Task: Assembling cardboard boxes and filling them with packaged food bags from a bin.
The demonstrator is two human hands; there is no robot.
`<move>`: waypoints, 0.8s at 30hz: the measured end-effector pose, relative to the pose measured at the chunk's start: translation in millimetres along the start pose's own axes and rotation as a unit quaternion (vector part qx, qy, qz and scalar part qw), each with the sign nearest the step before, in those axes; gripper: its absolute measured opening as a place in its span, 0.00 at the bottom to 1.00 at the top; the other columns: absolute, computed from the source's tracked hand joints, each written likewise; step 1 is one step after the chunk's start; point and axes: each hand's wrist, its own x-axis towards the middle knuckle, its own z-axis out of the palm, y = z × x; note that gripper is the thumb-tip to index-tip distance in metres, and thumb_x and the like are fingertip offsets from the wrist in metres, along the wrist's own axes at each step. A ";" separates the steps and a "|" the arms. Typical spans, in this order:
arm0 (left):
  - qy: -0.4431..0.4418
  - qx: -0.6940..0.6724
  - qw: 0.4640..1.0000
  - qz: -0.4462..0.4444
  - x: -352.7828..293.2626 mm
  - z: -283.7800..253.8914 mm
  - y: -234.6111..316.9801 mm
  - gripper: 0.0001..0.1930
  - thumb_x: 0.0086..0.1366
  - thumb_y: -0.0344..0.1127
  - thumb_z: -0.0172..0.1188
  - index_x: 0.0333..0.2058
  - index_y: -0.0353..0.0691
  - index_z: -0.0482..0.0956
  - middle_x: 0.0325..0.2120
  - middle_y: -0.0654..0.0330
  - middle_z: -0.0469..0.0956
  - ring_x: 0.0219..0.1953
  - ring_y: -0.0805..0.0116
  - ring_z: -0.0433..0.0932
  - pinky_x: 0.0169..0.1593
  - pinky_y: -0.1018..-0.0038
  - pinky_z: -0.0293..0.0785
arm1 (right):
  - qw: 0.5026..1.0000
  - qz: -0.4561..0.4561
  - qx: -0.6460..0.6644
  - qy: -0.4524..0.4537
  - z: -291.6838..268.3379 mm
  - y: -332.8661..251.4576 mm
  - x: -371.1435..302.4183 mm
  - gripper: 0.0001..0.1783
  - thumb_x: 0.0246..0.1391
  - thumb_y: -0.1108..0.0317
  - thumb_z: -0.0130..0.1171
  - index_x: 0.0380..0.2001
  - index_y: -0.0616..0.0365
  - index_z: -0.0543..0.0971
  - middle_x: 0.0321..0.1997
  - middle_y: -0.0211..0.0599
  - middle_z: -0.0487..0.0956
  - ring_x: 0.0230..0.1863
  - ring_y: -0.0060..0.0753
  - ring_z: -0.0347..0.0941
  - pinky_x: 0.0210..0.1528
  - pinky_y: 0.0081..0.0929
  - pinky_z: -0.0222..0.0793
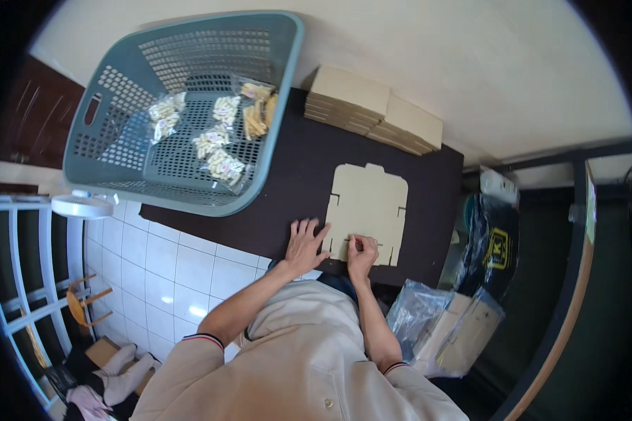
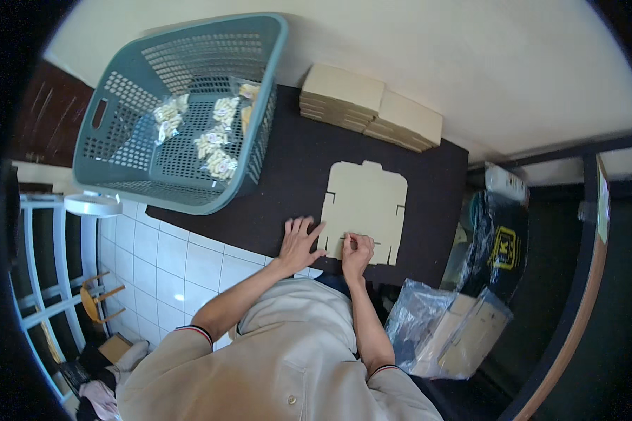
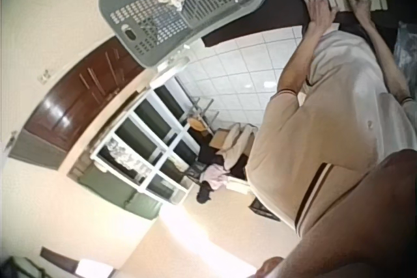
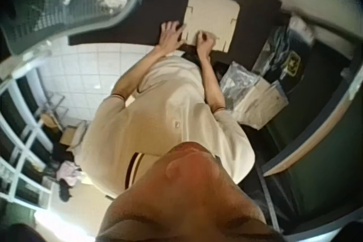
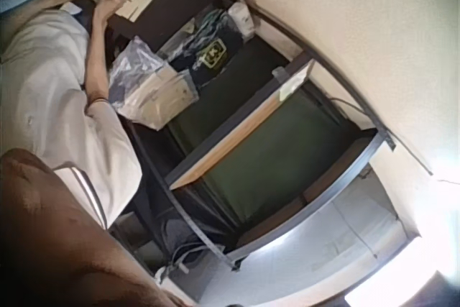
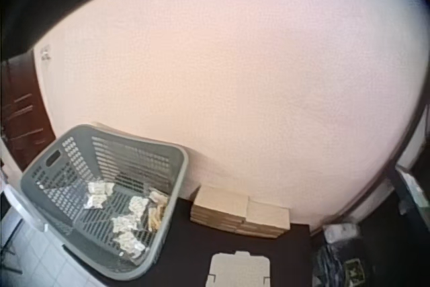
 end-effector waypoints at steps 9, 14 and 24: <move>-0.053 0.096 0.985 0.136 26.5 -13.1 -35.8 0.51 0.59 0.64 0.69 0.77 0.55 0.59 0.79 0.49 0.49 0.81 0.40 0.39 0.74 0.24 0.22 | 0.997 0.054 -0.048 0.006 31.0 -28.8 -31.0 0.06 0.52 0.67 0.74 0.29 0.55 0.85 0.30 0.31 0.83 0.45 0.42 0.74 0.57 0.46 0.59; -0.064 0.091 0.986 0.125 27.6 -6.3 -38.4 0.55 0.58 0.65 0.69 0.78 0.51 0.56 0.80 0.48 0.48 0.81 0.39 0.39 0.75 0.25 0.22 | 0.997 0.046 -0.057 0.021 29.4 -37.5 -31.9 0.08 0.53 0.66 0.73 0.26 0.57 0.84 0.29 0.34 0.82 0.43 0.43 0.73 0.57 0.46 0.58; -0.064 0.076 0.988 0.118 32.3 -10.0 -39.4 0.59 0.57 0.67 0.69 0.78 0.40 0.54 0.80 0.48 0.48 0.81 0.41 0.40 0.75 0.27 0.23 | 0.997 0.045 -0.055 0.013 40.5 -36.3 -21.2 0.08 0.54 0.66 0.72 0.27 0.57 0.84 0.28 0.35 0.82 0.42 0.44 0.74 0.53 0.46 0.60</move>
